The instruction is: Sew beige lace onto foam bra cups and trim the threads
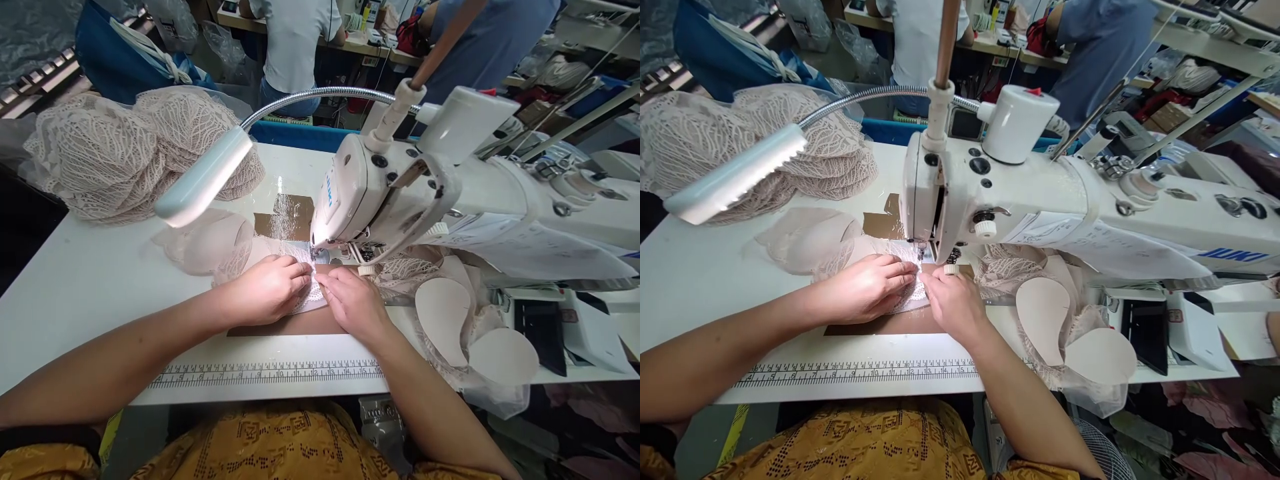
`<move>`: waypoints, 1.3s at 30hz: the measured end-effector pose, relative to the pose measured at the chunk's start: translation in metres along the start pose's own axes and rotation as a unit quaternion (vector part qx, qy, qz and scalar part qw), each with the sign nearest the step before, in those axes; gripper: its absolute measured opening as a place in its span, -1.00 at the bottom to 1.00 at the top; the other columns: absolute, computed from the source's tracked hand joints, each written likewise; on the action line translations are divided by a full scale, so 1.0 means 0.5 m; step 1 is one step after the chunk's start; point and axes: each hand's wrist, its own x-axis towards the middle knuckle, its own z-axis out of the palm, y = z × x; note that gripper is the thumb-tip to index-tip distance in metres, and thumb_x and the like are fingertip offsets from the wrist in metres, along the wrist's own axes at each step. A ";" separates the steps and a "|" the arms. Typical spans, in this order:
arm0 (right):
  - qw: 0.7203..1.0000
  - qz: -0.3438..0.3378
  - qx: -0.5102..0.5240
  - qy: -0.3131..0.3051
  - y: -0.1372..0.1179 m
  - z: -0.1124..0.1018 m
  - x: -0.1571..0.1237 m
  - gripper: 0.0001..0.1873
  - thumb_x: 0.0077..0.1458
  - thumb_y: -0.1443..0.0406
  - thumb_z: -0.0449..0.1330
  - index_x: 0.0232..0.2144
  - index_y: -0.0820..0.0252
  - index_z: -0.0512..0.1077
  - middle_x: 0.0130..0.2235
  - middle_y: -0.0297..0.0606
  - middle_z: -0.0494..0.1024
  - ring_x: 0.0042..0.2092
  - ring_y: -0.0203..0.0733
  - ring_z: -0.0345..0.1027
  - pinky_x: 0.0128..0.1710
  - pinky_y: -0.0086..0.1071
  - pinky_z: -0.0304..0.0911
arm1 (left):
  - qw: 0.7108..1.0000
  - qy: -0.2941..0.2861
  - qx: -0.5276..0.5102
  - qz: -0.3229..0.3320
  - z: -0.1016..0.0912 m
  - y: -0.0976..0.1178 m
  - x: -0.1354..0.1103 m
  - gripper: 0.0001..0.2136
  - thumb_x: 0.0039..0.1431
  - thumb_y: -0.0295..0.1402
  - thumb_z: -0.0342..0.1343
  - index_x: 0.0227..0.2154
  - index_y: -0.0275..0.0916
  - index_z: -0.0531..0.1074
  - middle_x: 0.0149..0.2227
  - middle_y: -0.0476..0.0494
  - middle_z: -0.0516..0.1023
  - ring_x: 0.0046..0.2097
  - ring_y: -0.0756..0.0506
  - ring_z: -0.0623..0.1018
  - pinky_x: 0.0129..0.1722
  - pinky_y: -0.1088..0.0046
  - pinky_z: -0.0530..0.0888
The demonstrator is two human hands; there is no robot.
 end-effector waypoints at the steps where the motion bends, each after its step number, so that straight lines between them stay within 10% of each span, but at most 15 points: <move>1: 1.000 -0.007 -0.007 -0.007 -0.001 0.000 0.000 -0.70 0.23 0.40 0.05 -0.09 0.16 0.53 -0.26 -0.22 0.54 -0.27 -0.19 0.34 -0.28 -0.36 0.17 | 1.000 -0.001 0.004 -0.002 0.001 0.001 0.000 -0.75 0.26 -0.41 -0.02 -0.08 -0.36 0.46 0.03 -0.34 0.48 -0.06 -0.22 0.45 -0.09 0.23 0.43; 13: 0.999 0.017 -0.026 -0.038 -0.006 0.003 0.009 -0.64 0.19 0.42 0.04 -0.03 0.15 0.49 -0.28 -0.21 0.52 -0.25 -0.14 0.34 -0.31 -0.33 0.15 | 1.000 -0.010 -0.007 0.002 -0.011 -0.035 0.003 -0.65 0.29 -0.31 -0.03 0.05 -0.32 0.41 0.13 -0.32 0.43 0.00 -0.24 0.45 0.00 0.17 0.39; 27: 0.994 0.047 0.093 -0.014 0.007 0.004 0.015 -0.54 0.14 0.44 0.11 0.09 0.09 0.39 -0.04 -0.23 0.55 -0.16 -0.16 0.44 -0.21 -0.36 0.29 | 0.973 -0.028 -0.214 -0.086 -0.028 -0.054 0.000 -0.76 0.32 -0.34 -0.10 -0.39 -0.28 0.42 -0.39 -0.11 0.47 -0.34 -0.05 0.45 -0.31 0.45 0.38; 33: 0.985 0.018 0.169 0.019 -0.001 0.015 0.029 -0.84 0.21 0.33 0.14 -0.28 0.15 0.55 -0.31 -0.29 0.54 -0.32 -0.28 0.39 -0.31 -0.47 0.23 | 0.963 -0.036 -0.252 -0.085 -0.033 -0.064 0.002 -0.71 0.33 -0.29 -0.12 -0.45 -0.28 0.38 -0.43 -0.08 0.43 -0.38 -0.02 0.42 -0.35 0.48 0.36; 39: 0.995 0.004 0.091 0.029 -0.006 0.011 0.008 -0.68 0.27 0.24 0.08 -0.47 0.18 0.52 -0.46 -0.31 0.46 -0.40 -0.29 0.30 -0.34 -0.44 0.14 | 0.987 0.002 -0.157 -0.021 -0.011 -0.052 0.000 -0.71 0.33 -0.28 -0.07 -0.10 -0.30 0.48 -0.06 -0.27 0.55 -0.08 -0.17 0.52 -0.05 0.29 0.40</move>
